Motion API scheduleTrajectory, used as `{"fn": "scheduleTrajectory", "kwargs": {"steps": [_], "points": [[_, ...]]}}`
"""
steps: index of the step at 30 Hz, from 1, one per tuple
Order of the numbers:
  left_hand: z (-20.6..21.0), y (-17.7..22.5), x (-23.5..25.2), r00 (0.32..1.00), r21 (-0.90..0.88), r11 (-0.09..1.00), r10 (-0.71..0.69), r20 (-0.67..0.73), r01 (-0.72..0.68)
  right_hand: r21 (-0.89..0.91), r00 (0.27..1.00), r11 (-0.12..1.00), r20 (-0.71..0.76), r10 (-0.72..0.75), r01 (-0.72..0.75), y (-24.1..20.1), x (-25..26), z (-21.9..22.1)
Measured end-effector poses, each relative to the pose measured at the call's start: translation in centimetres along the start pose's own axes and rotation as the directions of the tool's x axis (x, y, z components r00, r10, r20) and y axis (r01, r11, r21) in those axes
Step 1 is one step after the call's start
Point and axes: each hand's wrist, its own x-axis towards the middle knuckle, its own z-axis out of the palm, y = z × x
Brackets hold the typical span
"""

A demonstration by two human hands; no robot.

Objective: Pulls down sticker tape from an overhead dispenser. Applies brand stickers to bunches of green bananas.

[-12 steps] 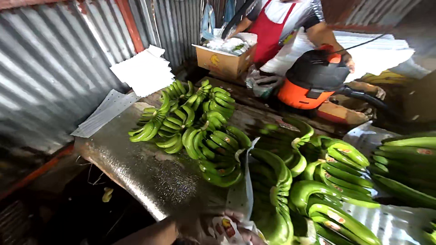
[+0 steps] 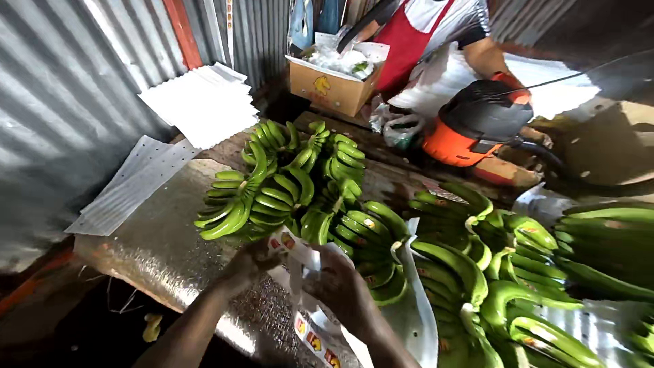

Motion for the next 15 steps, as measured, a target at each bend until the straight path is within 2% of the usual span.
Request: {"fn": "scheduleTrajectory", "kwargs": {"steps": [1, 3, 4, 5, 7, 9, 11, 12, 15], "points": [[-1.8, -1.4, 0.9, 0.999, 0.216, 0.976, -0.027, 0.018, 0.022, -0.022, 1.000, 1.000, -0.016, 0.008, -0.008, 0.1, 0.5, -0.2], [-4.8, -3.6, 1.7, 0.977, 0.564, 0.821, -0.179, 0.112, 0.085, -0.053, 0.995, 0.997, -0.094, 0.046, -0.051, -0.2, 1.0, -0.4], [-5.5, -4.2, 1.8, 0.960, 0.665, 0.741, -0.242, 0.139, 0.090, -0.074, 0.991, 0.995, -0.122, 0.051, -0.060, -0.4, 1.3, -0.6], [-5.7, -4.6, 1.7, 0.961, 0.696, 0.715, -0.230, 0.154, 0.059, -0.084, 0.990, 0.995, -0.138, 0.042, -0.054, -0.5, 1.6, -0.8], [-4.8, -4.0, 0.9, 0.977, 0.564, 0.822, -0.056, 0.207, -0.072, -0.050, 0.991, 0.999, -0.134, 0.010, -0.017, -0.6, 2.2, -0.6], [-2.6, -2.7, 0.2, 0.950, 0.246, 0.942, 0.159, 0.269, -0.227, -0.005, 0.997, 1.000, -0.078, -0.017, 0.017, -1.1, 2.2, 0.1], [0.0, -1.8, -0.2, 0.901, -0.049, 0.953, 0.299, 0.314, -0.300, -0.004, 0.996, 0.999, -0.080, -0.043, 0.043, -1.9, 2.1, 0.7], [1.2, -1.0, -0.6, 0.909, -0.137, 0.954, 0.295, 0.295, -0.265, -0.020, 0.993, 0.999, -0.108, -0.046, 0.044, -2.4, 2.1, 0.8], [3.3, 1.3, -2.1, 0.984, -0.280, 0.957, 0.114, 0.137, -0.072, 0.035, 0.987, 0.999, -0.159, 0.017, -0.011, -2.2, 1.8, 0.2]]}}
